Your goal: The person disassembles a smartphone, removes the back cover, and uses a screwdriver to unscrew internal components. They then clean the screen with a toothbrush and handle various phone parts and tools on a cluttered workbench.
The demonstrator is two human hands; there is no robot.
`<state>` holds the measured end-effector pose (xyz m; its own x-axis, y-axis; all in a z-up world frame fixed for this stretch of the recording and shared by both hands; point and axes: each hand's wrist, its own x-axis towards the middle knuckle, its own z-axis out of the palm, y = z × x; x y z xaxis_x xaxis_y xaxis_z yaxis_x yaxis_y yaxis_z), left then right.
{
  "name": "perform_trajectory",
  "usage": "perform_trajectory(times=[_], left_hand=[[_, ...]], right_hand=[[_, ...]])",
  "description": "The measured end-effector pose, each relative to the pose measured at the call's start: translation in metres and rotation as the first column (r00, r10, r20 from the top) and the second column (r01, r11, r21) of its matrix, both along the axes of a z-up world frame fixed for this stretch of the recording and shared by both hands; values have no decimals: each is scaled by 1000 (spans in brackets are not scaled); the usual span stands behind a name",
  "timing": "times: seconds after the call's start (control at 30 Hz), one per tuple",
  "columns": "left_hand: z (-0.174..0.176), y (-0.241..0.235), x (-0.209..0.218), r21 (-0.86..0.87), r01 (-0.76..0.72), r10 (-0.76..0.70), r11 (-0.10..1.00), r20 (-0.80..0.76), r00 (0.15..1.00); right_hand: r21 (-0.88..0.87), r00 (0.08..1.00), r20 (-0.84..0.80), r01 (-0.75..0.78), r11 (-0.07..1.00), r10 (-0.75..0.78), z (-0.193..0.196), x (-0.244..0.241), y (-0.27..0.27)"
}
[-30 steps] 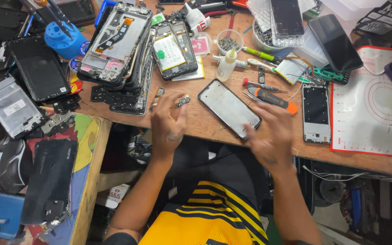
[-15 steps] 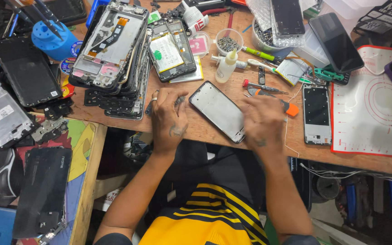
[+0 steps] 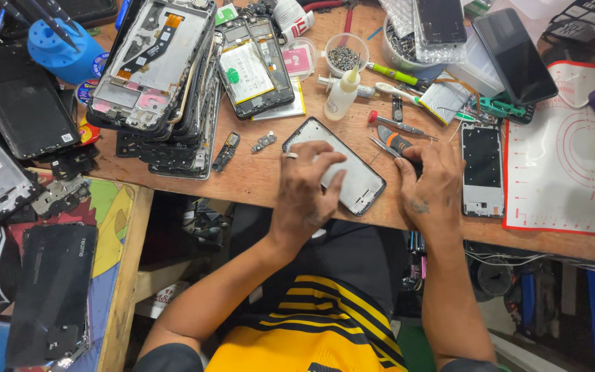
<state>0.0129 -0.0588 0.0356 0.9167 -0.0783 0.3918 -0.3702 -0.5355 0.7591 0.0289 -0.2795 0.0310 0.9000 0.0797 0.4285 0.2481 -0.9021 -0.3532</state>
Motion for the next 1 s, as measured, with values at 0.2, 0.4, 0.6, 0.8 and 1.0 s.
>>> perform_trajectory(times=[0.2, 0.4, 0.6, 0.8, 1.0], left_hand=[[-11, -11, -5, 141, 150, -156, 979, 29, 987], [-17, 7, -2, 207, 237, -243, 949, 3, 970], [-10, 0, -7, 144, 164, -168, 976, 13, 986], [-4, -3, -7, 140, 138, -144, 980, 31, 989], [-6, -4, -7, 153, 121, -130, 981, 53, 990]], right_hand=[[-27, 997, 42, -57, 998, 58, 2, -6, 5], [1, 996, 26, -80, 997, 80, 1, -14, 6], [-22, 999, -33, -42, 999, 42, 1, -12, 12], [-101, 986, -166, -40, 994, 23, 12, -13, 3], [-13, 988, -153, -25, 1000, 22, 12, -15, 5]])
